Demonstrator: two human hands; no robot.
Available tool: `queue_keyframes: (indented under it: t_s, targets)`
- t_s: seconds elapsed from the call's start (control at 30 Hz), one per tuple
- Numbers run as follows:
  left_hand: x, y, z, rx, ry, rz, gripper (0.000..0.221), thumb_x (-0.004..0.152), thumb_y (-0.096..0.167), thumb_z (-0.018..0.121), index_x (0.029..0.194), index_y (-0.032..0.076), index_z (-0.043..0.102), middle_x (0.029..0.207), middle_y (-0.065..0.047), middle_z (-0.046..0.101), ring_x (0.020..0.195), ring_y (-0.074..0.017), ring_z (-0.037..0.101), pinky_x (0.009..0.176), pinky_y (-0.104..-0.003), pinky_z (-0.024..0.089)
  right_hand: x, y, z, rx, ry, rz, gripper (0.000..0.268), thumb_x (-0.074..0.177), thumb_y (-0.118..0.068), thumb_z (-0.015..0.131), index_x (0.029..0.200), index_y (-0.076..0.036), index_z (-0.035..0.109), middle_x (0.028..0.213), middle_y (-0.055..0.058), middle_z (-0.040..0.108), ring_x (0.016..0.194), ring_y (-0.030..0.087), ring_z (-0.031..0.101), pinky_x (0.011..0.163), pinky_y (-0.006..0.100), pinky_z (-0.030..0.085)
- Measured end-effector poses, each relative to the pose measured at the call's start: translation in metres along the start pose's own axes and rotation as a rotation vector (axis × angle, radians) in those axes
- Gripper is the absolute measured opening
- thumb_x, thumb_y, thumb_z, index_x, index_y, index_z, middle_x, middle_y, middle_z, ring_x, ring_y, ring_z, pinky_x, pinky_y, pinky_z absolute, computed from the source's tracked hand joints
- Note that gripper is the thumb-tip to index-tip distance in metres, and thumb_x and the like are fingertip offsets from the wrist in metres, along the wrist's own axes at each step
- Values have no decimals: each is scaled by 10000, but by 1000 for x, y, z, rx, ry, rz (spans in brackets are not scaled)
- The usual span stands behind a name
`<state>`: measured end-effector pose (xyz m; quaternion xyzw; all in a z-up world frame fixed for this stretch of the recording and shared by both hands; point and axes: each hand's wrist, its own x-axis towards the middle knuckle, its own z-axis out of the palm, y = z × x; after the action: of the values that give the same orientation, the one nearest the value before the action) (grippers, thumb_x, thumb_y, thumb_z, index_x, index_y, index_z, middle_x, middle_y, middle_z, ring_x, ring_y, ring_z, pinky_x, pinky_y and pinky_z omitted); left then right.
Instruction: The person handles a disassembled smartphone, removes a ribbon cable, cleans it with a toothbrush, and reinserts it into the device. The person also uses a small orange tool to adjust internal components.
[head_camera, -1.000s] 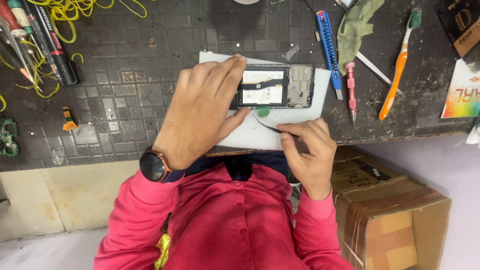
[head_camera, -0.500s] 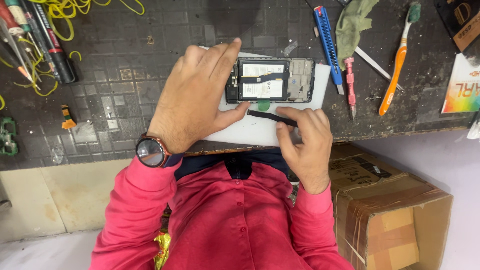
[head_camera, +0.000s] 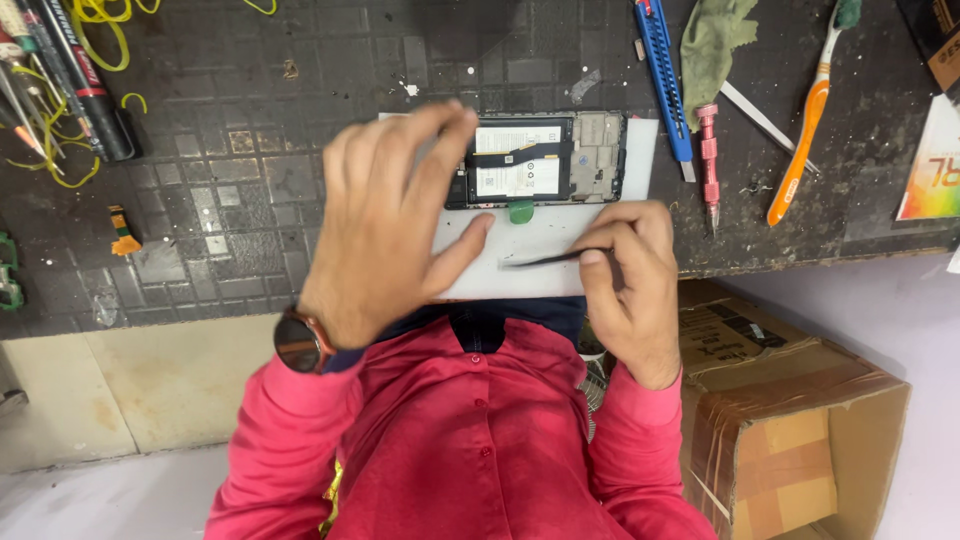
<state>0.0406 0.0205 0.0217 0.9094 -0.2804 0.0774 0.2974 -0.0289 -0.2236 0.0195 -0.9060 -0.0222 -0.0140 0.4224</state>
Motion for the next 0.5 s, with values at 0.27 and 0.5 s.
queue_keyframes:
  t_s: [0.27, 0.5]
  targets:
    - [-26, 41, 37, 5, -6, 72, 372, 983, 225, 744, 1332, 120, 666, 1292, -11, 595, 1197, -211, 531, 1046, -421, 408, -3, -7, 21, -314, 92, 27, 124, 862, -67, 713, 928, -9, 626, 1237, 167, 507, 1087, 323, 430, 989, 431, 381]
    - [-36, 52, 49, 118, -43, 18, 434, 987, 235, 679, 1400, 110, 641, 1343, 12, 599, 1201, -198, 520, 1015, -393, 395, -4, -6, 23, -313, 147, 5, 283, 902, -94, 751, 1117, -14, 585, 1235, 174, 483, 1162, 329, 451, 1036, 437, 389]
